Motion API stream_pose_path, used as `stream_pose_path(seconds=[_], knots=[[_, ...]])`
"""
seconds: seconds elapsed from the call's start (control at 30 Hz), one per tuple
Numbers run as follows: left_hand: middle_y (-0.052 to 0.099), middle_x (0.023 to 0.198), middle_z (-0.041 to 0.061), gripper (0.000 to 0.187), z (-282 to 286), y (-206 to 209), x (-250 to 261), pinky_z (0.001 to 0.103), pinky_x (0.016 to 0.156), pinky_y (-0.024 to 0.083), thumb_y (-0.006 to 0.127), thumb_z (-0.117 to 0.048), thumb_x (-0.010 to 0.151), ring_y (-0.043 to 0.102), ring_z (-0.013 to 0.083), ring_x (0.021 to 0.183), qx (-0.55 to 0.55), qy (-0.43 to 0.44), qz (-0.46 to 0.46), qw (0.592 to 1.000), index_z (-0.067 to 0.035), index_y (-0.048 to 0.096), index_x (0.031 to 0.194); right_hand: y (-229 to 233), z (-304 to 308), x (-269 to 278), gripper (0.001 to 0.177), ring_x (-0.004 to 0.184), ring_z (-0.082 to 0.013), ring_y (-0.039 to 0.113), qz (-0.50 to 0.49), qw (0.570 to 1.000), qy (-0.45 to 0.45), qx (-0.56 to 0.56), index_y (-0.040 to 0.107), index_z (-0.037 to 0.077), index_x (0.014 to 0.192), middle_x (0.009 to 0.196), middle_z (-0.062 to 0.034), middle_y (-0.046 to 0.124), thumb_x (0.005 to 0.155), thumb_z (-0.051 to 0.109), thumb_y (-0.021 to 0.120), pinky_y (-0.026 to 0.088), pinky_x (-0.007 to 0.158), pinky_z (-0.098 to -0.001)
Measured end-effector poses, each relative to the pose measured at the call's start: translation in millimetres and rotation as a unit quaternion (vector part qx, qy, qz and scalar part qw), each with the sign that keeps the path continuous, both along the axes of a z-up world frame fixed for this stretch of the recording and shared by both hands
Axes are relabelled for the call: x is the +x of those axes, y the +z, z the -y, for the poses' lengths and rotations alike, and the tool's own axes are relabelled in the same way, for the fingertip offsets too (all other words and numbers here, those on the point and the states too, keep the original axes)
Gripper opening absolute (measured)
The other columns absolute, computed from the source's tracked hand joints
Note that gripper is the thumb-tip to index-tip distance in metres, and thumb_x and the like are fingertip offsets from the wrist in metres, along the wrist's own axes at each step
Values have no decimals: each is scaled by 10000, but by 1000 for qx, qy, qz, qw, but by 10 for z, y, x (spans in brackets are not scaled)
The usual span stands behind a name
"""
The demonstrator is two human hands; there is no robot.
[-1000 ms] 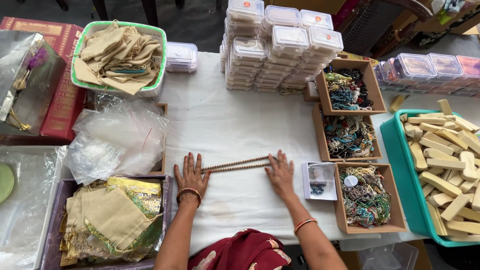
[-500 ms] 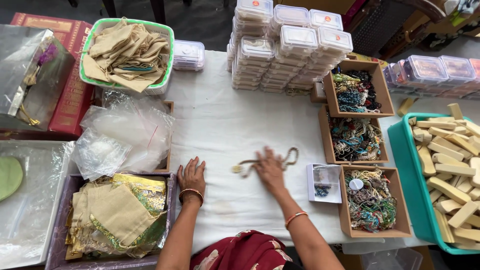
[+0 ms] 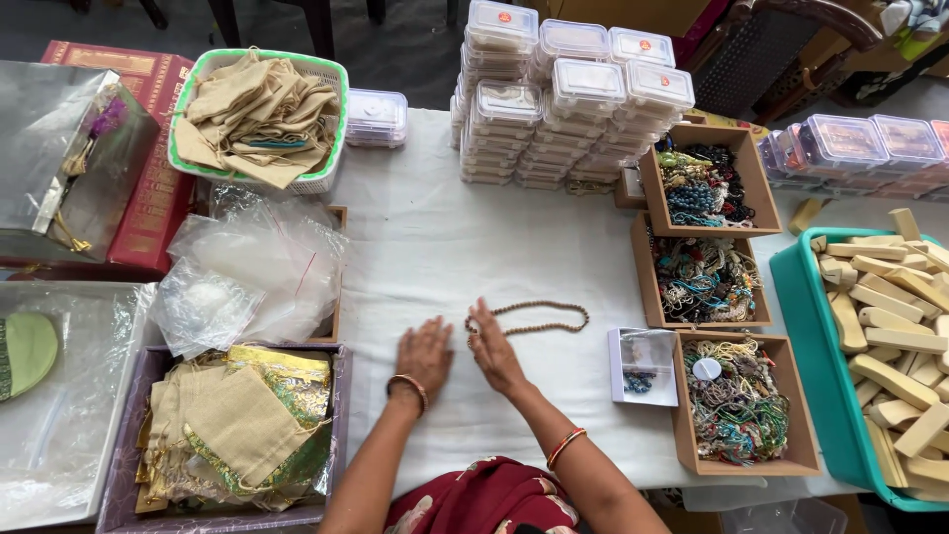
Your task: The person lays out a string of brown beads on a white tablecloth, coils it, and places it into a small clear plastic bag. They then put the bag into a small beige cloth pouch, tie the pouch closed, and place it into a clear plastic container.
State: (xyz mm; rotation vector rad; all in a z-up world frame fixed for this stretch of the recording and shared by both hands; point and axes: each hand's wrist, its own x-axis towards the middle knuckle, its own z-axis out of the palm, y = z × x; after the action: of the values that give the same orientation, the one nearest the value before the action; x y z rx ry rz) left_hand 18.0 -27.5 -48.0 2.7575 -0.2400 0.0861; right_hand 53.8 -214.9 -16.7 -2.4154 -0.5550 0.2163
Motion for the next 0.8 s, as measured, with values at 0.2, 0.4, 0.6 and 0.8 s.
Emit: stream_pose_path(seconds=[0.2, 0.4, 0.6, 0.8], knots=[[395, 1607, 46, 503, 341, 100, -14, 539, 1195, 233, 459, -445, 1027, 370, 204, 1465, 52, -113, 0, 992, -157, 510, 1436, 5, 310, 180, 631, 1593, -183, 74, 50, 986, 11, -160, 215, 248, 1643, 1736, -8, 63, 1073, 508, 287, -14, 1279, -476], [481, 1548, 13, 290, 215, 93, -21, 476, 1164, 328, 581, -395, 995, 453, 189, 1400, 9, -48, 53, 997, -266, 708, 1222, -270, 1298, 335, 598, 1562, -214, 28, 244, 923, -68, -291, 204, 374, 1612, 1722, -4, -2, 1050, 571, 262, -87, 1231, -519], [656, 1362, 12, 193, 344, 234, 32, 431, 1053, 439, 675, -326, 930, 611, 192, 1219, -21, -25, 134, 990, -135, 701, 914, -505, 1233, 194, 500, 1581, -213, 112, 129, 935, -270, -191, 418, 265, 1537, 1720, -26, 178, 1063, 422, 399, -23, 1267, -533], [666, 956, 15, 94, 357, 120, -13, 359, 814, 536, 662, -75, 948, 668, 203, 926, -75, -47, 72, 993, -137, 700, 1006, -36, 462, -41, 372, 1454, -200, 412, 137, 980, -95, -111, 585, 192, 1375, 1554, -32, 471, 1008, 152, 532, 85, 1243, -586]])
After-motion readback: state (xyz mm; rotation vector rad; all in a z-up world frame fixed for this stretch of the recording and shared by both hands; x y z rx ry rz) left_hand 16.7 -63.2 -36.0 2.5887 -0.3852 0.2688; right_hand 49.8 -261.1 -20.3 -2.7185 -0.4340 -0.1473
